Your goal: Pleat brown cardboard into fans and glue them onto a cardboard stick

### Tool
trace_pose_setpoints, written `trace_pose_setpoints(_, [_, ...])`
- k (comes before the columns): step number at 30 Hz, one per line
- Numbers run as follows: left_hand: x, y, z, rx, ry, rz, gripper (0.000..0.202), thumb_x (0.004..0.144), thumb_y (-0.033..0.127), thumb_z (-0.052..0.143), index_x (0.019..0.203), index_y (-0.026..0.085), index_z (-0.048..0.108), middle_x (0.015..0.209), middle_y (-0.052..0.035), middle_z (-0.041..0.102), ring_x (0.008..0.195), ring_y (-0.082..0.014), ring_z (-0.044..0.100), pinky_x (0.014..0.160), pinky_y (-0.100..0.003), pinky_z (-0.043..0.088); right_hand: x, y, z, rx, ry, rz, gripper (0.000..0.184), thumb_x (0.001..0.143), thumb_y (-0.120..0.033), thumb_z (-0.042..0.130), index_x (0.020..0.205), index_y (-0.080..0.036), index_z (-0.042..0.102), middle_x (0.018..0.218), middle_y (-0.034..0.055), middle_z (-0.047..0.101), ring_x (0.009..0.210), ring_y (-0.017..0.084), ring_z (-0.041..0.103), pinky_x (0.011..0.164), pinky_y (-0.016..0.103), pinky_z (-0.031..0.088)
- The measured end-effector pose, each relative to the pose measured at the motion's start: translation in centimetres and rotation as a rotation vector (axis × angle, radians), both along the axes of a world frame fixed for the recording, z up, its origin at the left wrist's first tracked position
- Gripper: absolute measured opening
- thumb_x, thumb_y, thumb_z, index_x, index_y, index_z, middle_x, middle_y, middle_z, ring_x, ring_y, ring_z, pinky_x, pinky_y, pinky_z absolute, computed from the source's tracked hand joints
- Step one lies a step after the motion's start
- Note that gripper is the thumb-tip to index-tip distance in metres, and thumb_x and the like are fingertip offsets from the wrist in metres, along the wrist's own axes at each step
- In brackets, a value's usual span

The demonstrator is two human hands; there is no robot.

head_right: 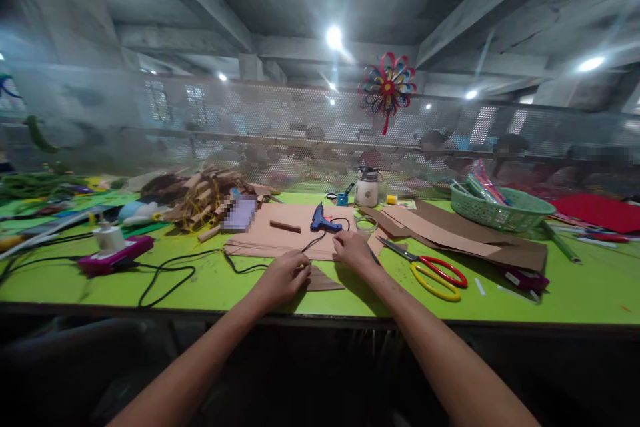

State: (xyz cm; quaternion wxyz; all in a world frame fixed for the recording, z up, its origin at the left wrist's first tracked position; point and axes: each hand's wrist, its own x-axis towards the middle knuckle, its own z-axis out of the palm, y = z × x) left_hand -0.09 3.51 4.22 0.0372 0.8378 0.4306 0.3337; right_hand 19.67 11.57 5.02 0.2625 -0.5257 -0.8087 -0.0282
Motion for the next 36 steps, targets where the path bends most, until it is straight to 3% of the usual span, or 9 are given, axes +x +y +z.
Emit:
trace_pose_setpoints(8, [0.2,0.0,-0.1,0.073,0.093,0.151,0.015,0.085,0.018,0.044,0.077,0.017,0.057,0.079,-0.0068,0.059,0.076,-0.0189,0.054,0.069,-0.029,0.039,-8.4,4.8,2.2,-0.058,-0.170,0.060,0.027,0.086,-0.018,0.045,0.097,-0.014,0.070,0.094,0.0117,0.070,0.087,0.020,0.061,0.074,0.025,0.038])
trace_pose_setpoints(13, [0.0,0.1,-0.4,0.089,0.147,0.186,0.016,0.086,0.019,0.044,0.076,0.017,0.056,0.080,-0.0077,0.059,0.077,-0.0200,0.054,0.069,-0.030,0.040,-12.5,6.3,1.9,-0.060,-0.279,0.095,0.028,0.080,-0.021,0.055,0.103,-0.009,0.066,0.106,0.0180,0.064,0.106,0.028,0.050,0.084,0.033,0.039])
trace_pose_setpoints(21, [0.1,0.0,-0.2,0.097,0.080,0.171,0.013,0.085,0.018,0.044,0.080,0.017,0.056,0.084,-0.0074,0.060,0.081,-0.0201,0.054,0.072,-0.031,0.041,-13.8,6.6,0.6,-0.093,-0.324,0.121,0.025,0.077,-0.014,0.053,0.097,-0.006,0.067,0.103,0.0205,0.064,0.105,0.030,0.049,0.084,0.037,0.040])
trace_pose_setpoints(26, [0.0,0.1,-0.4,0.086,-0.014,0.180,0.015,0.085,0.017,0.044,0.078,0.016,0.058,0.082,-0.0079,0.061,0.080,-0.0204,0.055,0.073,-0.032,0.042,-13.2,6.1,2.0,-0.091,-0.220,0.146,0.022,0.078,-0.012,0.052,0.092,-0.006,0.068,0.099,0.0194,0.066,0.099,0.026,0.053,0.080,0.032,0.041])
trace_pose_setpoints(29, [-0.6,0.7,-0.2,0.042,-0.244,0.190,0.016,0.086,0.020,0.046,0.080,0.015,0.059,0.082,-0.0076,0.062,0.079,-0.0192,0.055,0.075,-0.032,0.043,-11.2,4.7,4.3,-0.085,-0.108,0.162,0.023,0.085,-0.015,0.046,0.091,-0.009,0.068,0.093,0.0144,0.068,0.087,0.020,0.057,0.076,0.029,0.041])
trace_pose_setpoints(32, [-1.5,0.6,1.2,-0.132,-0.682,0.149,0.021,0.086,0.031,0.050,0.089,0.013,0.060,0.086,-0.0085,0.063,0.081,-0.0183,0.057,0.074,-0.031,0.046,-7.6,0.7,6.3,-0.093,0.007,0.191,0.025,0.089,-0.021,0.043,0.086,-0.011,0.066,0.084,0.0085,0.068,0.076,0.015,0.058,0.069,0.025,0.042])
trace_pose_setpoints(34, [-1.9,-0.6,2.6,-0.283,-0.953,0.033,0.034,0.084,0.036,0.055,0.106,0.011,0.057,0.095,-0.0108,0.063,0.089,-0.0201,0.058,0.073,-0.030,0.048,-5.1,-3.5,6.7,-0.153,0.240,0.327,0.023,0.089,-0.027,0.046,0.084,-0.013,0.063,0.077,0.0051,0.066,0.069,0.014,0.057,0.065,0.024,0.044])
trace_pose_setpoints(36, [-1.9,-3.0,3.8,-0.417,-1.045,-0.146,0.045,0.082,0.037,0.060,0.119,0.013,0.052,0.104,-0.0108,0.061,0.098,-0.0212,0.056,0.075,-0.030,0.048,-3.0,-8.3,6.0,-0.331,0.513,0.495,0.021,0.088,-0.032,0.050,0.088,-0.014,0.062,0.071,0.0024,0.063,0.063,0.013,0.056,0.061,0.024,0.045])
